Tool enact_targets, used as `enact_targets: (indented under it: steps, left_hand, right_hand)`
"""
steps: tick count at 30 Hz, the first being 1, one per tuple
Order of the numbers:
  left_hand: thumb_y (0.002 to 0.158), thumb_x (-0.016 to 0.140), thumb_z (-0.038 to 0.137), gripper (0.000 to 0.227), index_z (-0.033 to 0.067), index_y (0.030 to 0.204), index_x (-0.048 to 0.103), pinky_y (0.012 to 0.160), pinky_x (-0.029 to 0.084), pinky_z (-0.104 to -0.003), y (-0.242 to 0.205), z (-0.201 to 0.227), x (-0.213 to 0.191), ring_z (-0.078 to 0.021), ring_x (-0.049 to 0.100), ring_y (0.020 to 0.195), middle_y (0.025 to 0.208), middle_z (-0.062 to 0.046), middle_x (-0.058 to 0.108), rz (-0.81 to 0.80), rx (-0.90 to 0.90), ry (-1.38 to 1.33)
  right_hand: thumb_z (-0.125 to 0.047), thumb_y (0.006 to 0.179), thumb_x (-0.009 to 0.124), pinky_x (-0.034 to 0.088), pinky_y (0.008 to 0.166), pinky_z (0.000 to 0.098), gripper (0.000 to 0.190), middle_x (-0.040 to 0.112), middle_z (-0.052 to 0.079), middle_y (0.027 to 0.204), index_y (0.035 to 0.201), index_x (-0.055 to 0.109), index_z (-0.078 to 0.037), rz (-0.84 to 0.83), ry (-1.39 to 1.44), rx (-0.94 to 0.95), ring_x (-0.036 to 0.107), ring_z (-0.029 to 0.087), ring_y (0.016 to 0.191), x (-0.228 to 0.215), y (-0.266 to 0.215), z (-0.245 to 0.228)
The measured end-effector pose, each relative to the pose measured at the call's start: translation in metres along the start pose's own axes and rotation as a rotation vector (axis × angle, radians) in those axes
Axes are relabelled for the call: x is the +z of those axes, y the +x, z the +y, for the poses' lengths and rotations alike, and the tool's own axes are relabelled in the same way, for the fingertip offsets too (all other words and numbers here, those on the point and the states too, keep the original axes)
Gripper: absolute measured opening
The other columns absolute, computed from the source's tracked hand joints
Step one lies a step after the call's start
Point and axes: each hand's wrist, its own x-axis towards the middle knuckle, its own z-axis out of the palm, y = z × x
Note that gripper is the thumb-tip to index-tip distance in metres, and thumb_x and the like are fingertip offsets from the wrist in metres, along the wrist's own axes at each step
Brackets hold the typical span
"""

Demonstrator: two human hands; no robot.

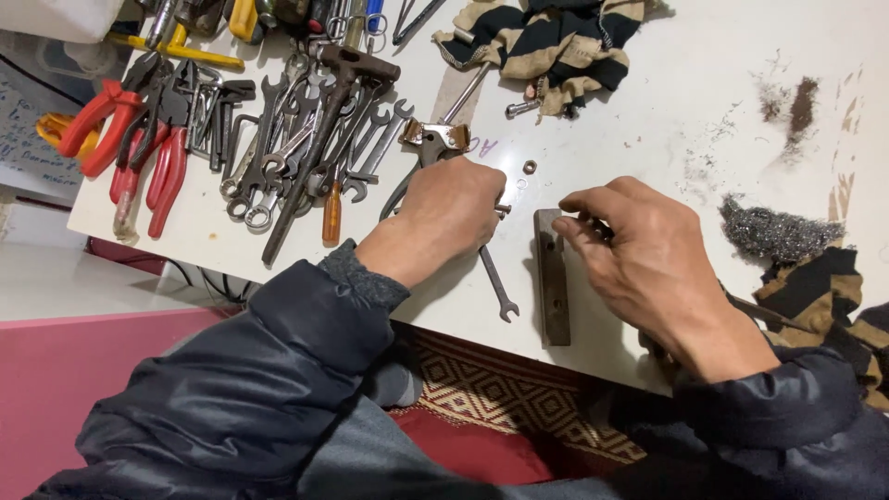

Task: The person selects a socket from a yellow case and attaches it to a ratchet handle. They then use the ratchet to tighten a bolt into a metal bracket resting on the table.

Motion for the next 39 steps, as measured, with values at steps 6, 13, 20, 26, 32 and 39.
enact_targets:
  steps: [6, 13, 20, 26, 32, 39]
  left_hand:
    - [0.08, 0.057, -0.005, 0.021, 0.0085, 0.064, 0.054, 0.048, 0.046, -0.038, 0.014, -0.001, -0.001, -0.0253, 0.055, 0.054, 0.063, -0.004, 0.057, -0.104, 0.029, 0.051]
    - [0.079, 0.064, -0.001, 0.018, 0.0118, 0.068, 0.058, 0.053, 0.053, -0.039, 0.028, 0.007, -0.011, -0.0258, 0.062, 0.066, 0.071, -0.003, 0.063, -0.194, 0.08, 0.106]
    - [0.083, 0.068, 0.009, 0.015, 0.0098, 0.072, 0.058, 0.055, 0.049, -0.036, 0.032, 0.013, -0.019, -0.0237, 0.058, 0.065, 0.073, -0.004, 0.06, -0.268, -0.009, 0.076]
    - [0.083, 0.07, 0.016, 0.01, 0.0109, 0.078, 0.063, 0.061, 0.053, -0.035, 0.04, 0.014, -0.013, -0.0235, 0.062, 0.071, 0.076, -0.003, 0.063, -0.331, -0.026, 0.136]
    - [0.084, 0.068, 0.017, 0.009, 0.0087, 0.08, 0.069, 0.063, 0.054, -0.036, 0.03, 0.025, -0.029, -0.0251, 0.064, 0.07, 0.076, -0.003, 0.067, -0.373, -0.055, 0.141]
    - [0.094, 0.068, 0.03, 0.028, 0.008, 0.112, 0.07, 0.086, 0.061, -0.036, 0.014, 0.055, -0.081, -0.0227, 0.069, 0.091, 0.107, -0.007, 0.071, -0.252, -0.108, -0.109]
  right_hand:
    - [-0.031, 0.097, 0.067, 0.059, 0.072, 0.0426, 0.031, 0.075, 0.012, 0.098, 0.114, 0.074, -0.006, -0.012, -0.048, 0.01, 0.072, 0.028, 0.079, -0.012, -0.005, 0.0]
    - [-0.032, 0.095, 0.067, 0.055, 0.075, 0.041, 0.03, 0.076, 0.009, 0.099, 0.113, 0.076, -0.01, 0.032, -0.061, 0.033, 0.072, 0.026, 0.083, -0.03, -0.017, 0.005]
    - [-0.029, 0.093, 0.07, 0.053, 0.071, 0.0388, 0.028, 0.075, 0.009, 0.095, 0.112, 0.075, -0.007, 0.072, -0.041, -0.013, 0.07, 0.025, 0.078, -0.037, -0.026, 0.007]
    - [-0.028, 0.093, 0.071, 0.053, 0.068, 0.0394, 0.028, 0.073, 0.009, 0.094, 0.113, 0.074, -0.008, 0.082, -0.057, -0.057, 0.069, 0.025, 0.074, -0.038, -0.03, 0.011]
    - [-0.029, 0.093, 0.07, 0.052, 0.068, 0.0403, 0.029, 0.072, 0.008, 0.093, 0.115, 0.073, -0.009, 0.076, -0.067, -0.054, 0.068, 0.026, 0.073, -0.041, -0.034, 0.012]
    - [-0.028, 0.093, 0.071, 0.05, 0.069, 0.0402, 0.027, 0.071, 0.008, 0.09, 0.112, 0.073, -0.009, 0.117, -0.071, -0.082, 0.067, 0.027, 0.072, -0.045, -0.037, 0.014]
